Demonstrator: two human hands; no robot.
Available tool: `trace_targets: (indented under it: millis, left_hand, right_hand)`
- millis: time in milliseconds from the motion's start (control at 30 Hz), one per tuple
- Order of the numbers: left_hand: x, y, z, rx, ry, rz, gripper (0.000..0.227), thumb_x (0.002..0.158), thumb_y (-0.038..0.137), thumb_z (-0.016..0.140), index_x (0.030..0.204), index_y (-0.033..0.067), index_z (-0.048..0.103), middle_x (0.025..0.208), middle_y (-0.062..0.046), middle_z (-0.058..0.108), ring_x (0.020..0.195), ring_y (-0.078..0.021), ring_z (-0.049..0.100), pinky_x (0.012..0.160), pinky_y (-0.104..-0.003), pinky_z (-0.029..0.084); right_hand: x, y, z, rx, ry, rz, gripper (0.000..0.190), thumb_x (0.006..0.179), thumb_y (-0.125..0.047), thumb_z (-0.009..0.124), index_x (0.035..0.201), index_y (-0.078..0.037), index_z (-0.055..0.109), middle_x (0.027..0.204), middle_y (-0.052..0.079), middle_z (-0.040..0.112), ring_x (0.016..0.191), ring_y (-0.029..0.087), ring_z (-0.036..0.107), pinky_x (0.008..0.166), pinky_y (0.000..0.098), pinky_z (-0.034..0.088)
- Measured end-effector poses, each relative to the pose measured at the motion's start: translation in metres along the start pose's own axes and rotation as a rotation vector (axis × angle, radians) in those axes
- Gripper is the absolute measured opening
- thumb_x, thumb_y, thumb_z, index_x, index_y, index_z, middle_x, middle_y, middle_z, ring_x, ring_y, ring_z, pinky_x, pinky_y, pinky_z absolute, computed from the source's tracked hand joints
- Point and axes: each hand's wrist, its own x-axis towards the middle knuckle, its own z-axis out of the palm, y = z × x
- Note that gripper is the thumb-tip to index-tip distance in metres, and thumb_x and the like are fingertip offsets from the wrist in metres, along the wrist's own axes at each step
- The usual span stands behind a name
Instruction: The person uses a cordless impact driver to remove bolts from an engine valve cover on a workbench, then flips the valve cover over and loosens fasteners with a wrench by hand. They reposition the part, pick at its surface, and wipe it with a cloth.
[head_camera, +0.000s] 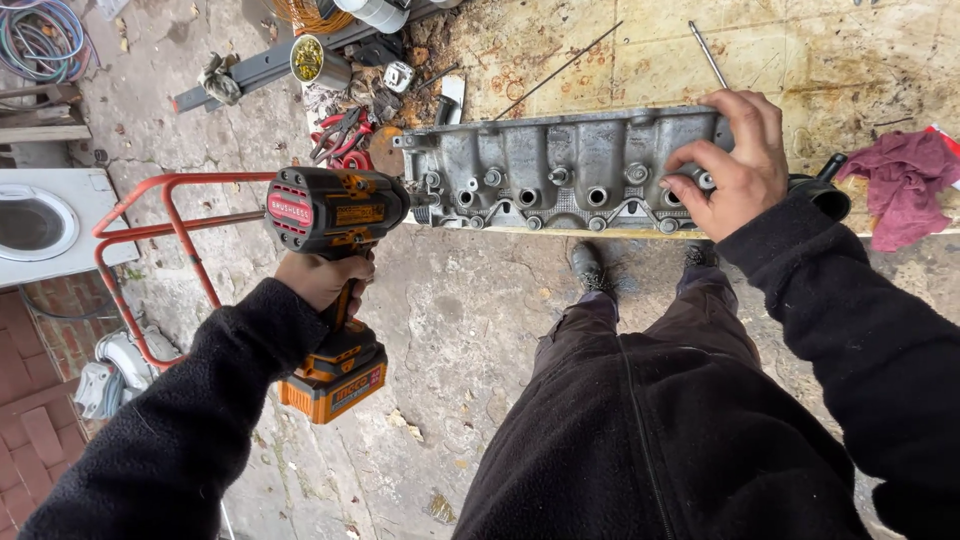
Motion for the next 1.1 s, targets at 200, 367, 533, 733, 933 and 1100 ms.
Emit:
trace_targets:
  millis: [200, 367, 533, 733, 933, 1100]
  left_hand:
    - [0.032, -0.011, -0.027, 0.786, -0.038, 0.074, 0.021, 0.083, 0.016, 0.073, 0.095, -0.0006, 0.070, 0.072, -0.016, 0.070, 0.058, -0.0259, 0.068, 0.056, -0.040, 0.057]
    - [0.072, -0.036, -0.062, 1.176, -0.033, 0.649, 0.047, 0.070, 0.022, 0.084, 0.111, 0.0047, 0.069, 0.096, -0.016, 0.071, 0.088, -0.0338, 0.069, 0.079, -0.043, 0.056]
    - [0.059, -0.026, -0.050, 0.905, -0.040, 0.630, 0.053, 0.067, 0.017, 0.078, 0.116, 0.0017, 0.065, 0.097, -0.015, 0.071, 0.091, -0.0321, 0.069, 0.081, -0.042, 0.056]
    - [0.048, -0.037, -0.043, 0.378, -0.010, -0.033, 0.036, 0.080, 0.018, 0.076, 0.111, 0.0006, 0.071, 0.091, -0.026, 0.067, 0.086, -0.0482, 0.064, 0.072, -0.057, 0.054]
    - [0.027, -0.042, -0.018, 1.144, 0.126, 0.972, 0.042, 0.065, 0.020, 0.086, 0.102, 0.0050, 0.073, 0.079, -0.015, 0.071, 0.067, -0.0318, 0.068, 0.062, -0.046, 0.058]
    - [-0.023, -0.019, 0.019, 0.066, 0.003, -0.006, 0.024, 0.078, 0.003, 0.069, 0.101, 0.0076, 0.067, 0.062, -0.005, 0.057, 0.048, -0.0153, 0.055, 0.042, -0.033, 0.048]
  right_hand:
    - [0.001, 0.000, 0.000, 0.024, 0.002, 0.008, 0.020, 0.084, -0.021, 0.093, 0.091, -0.012, 0.076, 0.148, 0.016, 0.045, 0.144, 0.039, 0.037, 0.123, 0.0488, 0.038]
    - [0.000, -0.003, -0.002, 0.016, 0.010, 0.005, 0.021, 0.083, -0.020, 0.093, 0.093, -0.013, 0.077, 0.148, 0.015, 0.046, 0.144, 0.038, 0.037, 0.122, 0.0486, 0.039]
    - [0.000, -0.005, -0.004, 0.008, 0.003, 0.010, 0.020, 0.083, -0.019, 0.093, 0.091, -0.012, 0.076, 0.149, 0.014, 0.046, 0.144, 0.038, 0.037, 0.122, 0.0477, 0.040]
    - [-0.001, 0.002, 0.004, -0.001, 0.014, -0.014, 0.020, 0.085, -0.020, 0.093, 0.090, -0.012, 0.075, 0.148, 0.014, 0.045, 0.144, 0.037, 0.037, 0.123, 0.0477, 0.039]
    - [-0.001, 0.002, 0.001, 0.014, 0.015, -0.011, 0.020, 0.085, -0.020, 0.093, 0.091, -0.012, 0.076, 0.148, 0.015, 0.046, 0.144, 0.038, 0.037, 0.123, 0.0483, 0.038]
    - [0.001, 0.006, 0.003, -0.003, 0.021, -0.009, 0.020, 0.084, -0.020, 0.093, 0.092, -0.012, 0.076, 0.148, 0.016, 0.047, 0.144, 0.038, 0.038, 0.122, 0.0490, 0.039]
